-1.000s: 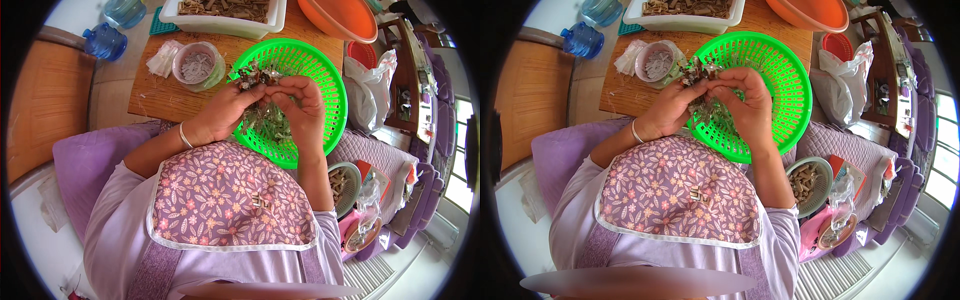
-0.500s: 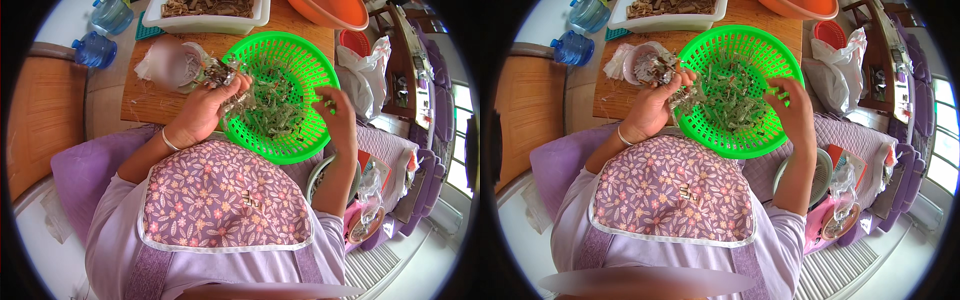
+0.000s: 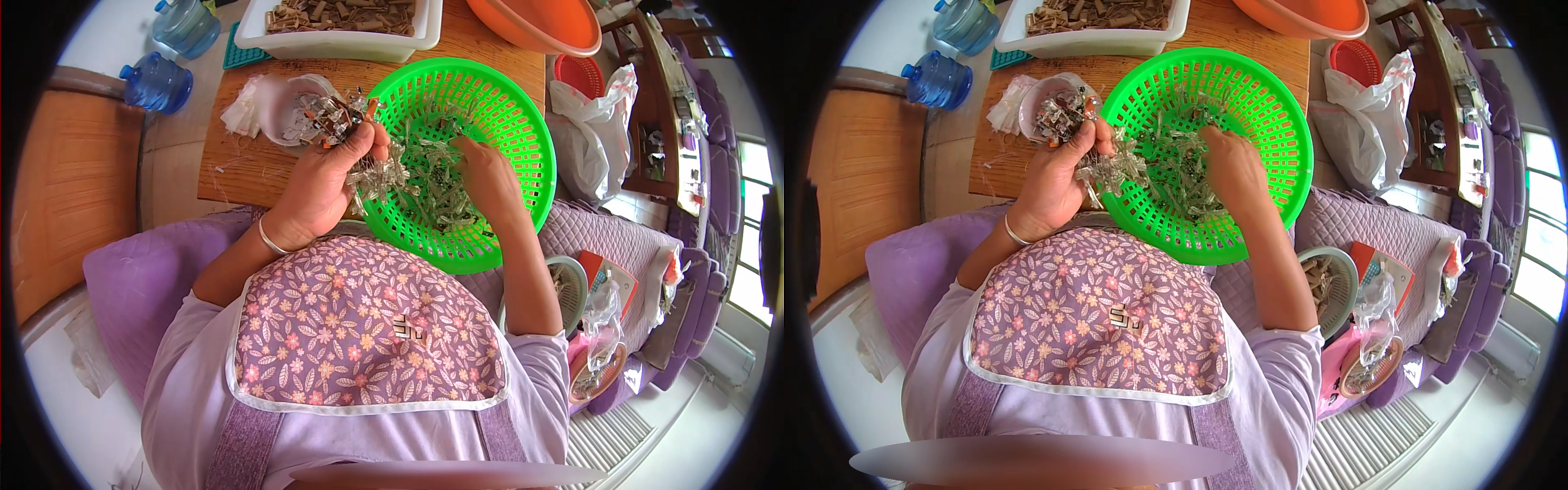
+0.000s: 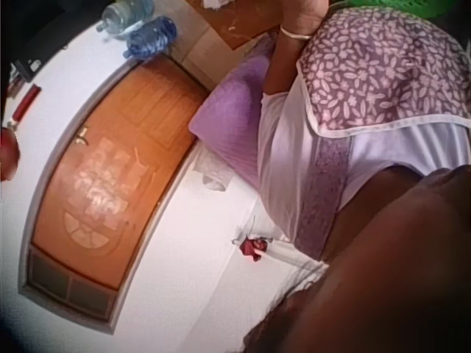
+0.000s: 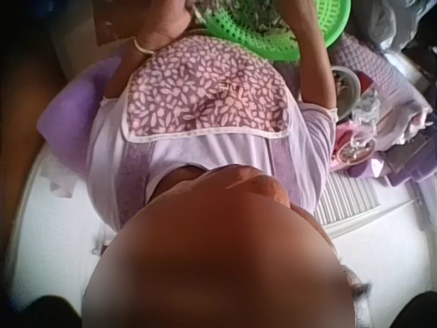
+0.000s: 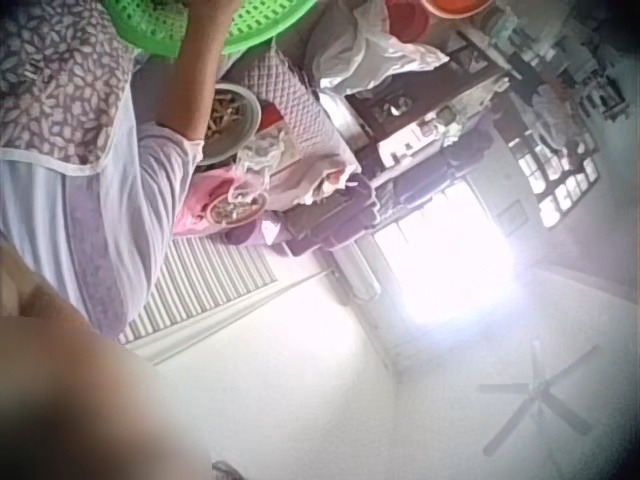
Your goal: The recorder is sorting green herbal plants, removing stems and placing usable parts into a container.
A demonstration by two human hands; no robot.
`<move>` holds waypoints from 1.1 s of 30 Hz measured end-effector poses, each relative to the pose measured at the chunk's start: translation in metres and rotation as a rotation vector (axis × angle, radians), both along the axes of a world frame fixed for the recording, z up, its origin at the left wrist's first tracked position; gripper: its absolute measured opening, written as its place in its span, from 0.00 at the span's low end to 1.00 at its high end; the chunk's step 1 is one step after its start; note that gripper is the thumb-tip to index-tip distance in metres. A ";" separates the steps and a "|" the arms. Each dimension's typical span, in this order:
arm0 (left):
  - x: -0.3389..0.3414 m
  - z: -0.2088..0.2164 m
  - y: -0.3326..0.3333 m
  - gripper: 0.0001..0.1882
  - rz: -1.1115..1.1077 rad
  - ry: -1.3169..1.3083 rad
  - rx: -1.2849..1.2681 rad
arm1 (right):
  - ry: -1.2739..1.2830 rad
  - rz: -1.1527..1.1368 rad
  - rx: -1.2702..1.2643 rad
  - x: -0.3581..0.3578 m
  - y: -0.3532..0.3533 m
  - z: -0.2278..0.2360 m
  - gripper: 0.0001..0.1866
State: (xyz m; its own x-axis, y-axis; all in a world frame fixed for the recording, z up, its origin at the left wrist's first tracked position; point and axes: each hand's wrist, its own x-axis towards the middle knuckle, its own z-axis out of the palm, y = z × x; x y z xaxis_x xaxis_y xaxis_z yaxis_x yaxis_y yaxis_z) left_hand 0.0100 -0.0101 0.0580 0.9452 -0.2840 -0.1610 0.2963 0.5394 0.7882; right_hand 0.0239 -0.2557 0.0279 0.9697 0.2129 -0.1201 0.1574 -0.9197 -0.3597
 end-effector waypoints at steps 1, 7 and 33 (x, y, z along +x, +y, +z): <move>0.000 -0.001 0.002 0.09 0.004 -0.001 -0.001 | -0.001 0.004 -0.001 0.003 0.001 0.001 0.17; 0.000 0.002 0.007 0.09 -0.024 0.071 -0.029 | 0.119 -0.044 0.009 0.007 -0.008 -0.006 0.16; -0.005 -0.008 -0.012 0.16 -0.170 0.234 -0.102 | 0.165 -0.358 1.343 -0.036 0.058 0.056 0.05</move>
